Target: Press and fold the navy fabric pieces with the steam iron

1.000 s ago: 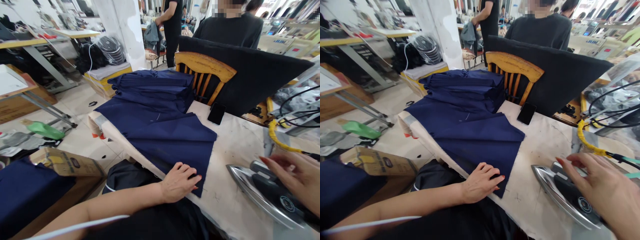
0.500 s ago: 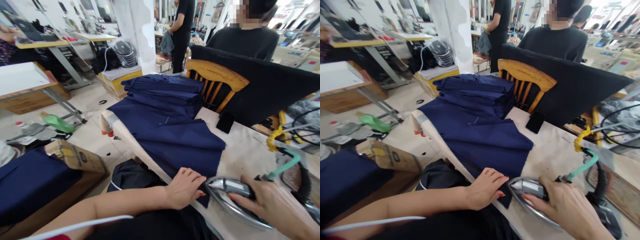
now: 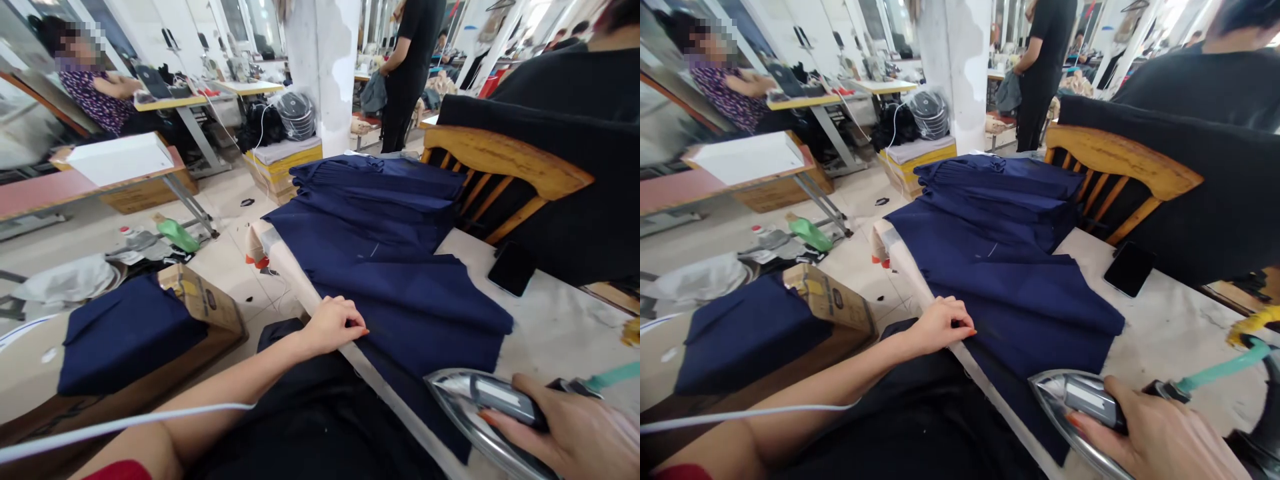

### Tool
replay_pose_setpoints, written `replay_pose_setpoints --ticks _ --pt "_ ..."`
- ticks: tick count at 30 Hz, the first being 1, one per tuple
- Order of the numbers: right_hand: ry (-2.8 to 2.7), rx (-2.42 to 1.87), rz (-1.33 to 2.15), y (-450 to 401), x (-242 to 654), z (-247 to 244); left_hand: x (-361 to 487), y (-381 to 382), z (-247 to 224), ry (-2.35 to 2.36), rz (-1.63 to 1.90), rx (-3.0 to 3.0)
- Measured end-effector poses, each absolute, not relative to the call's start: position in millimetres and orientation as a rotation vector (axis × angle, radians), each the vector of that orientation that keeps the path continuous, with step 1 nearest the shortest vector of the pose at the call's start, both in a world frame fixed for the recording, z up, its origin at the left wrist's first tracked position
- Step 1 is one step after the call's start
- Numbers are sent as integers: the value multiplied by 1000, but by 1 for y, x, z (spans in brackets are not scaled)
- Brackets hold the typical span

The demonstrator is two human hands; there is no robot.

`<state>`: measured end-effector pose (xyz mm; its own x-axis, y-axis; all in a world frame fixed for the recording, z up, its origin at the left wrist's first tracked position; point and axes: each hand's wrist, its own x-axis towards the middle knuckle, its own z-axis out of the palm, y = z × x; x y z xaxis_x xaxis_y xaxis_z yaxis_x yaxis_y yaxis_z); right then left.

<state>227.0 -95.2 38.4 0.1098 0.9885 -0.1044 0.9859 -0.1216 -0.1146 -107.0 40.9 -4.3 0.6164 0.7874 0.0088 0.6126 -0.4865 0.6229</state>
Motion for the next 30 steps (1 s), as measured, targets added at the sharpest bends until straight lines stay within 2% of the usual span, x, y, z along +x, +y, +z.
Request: replay_pose_setpoints --ticks 3,8,14,20,30 --pt "-2282 -2332 365 -83 214 48 -104 37 -6 1081 352 2265" --pt "-2461 -2279 163 -63 176 60 -105 34 -9 1056 276 2311" --pt "-2588 -2190 89 -30 120 69 -109 30 -13 1095 319 2361" --pt "-2616 -2099 68 -11 86 72 -132 35 -10 1183 483 2332" --pt "-2611 -2102 59 -13 90 69 -154 51 -4 1309 798 2183"
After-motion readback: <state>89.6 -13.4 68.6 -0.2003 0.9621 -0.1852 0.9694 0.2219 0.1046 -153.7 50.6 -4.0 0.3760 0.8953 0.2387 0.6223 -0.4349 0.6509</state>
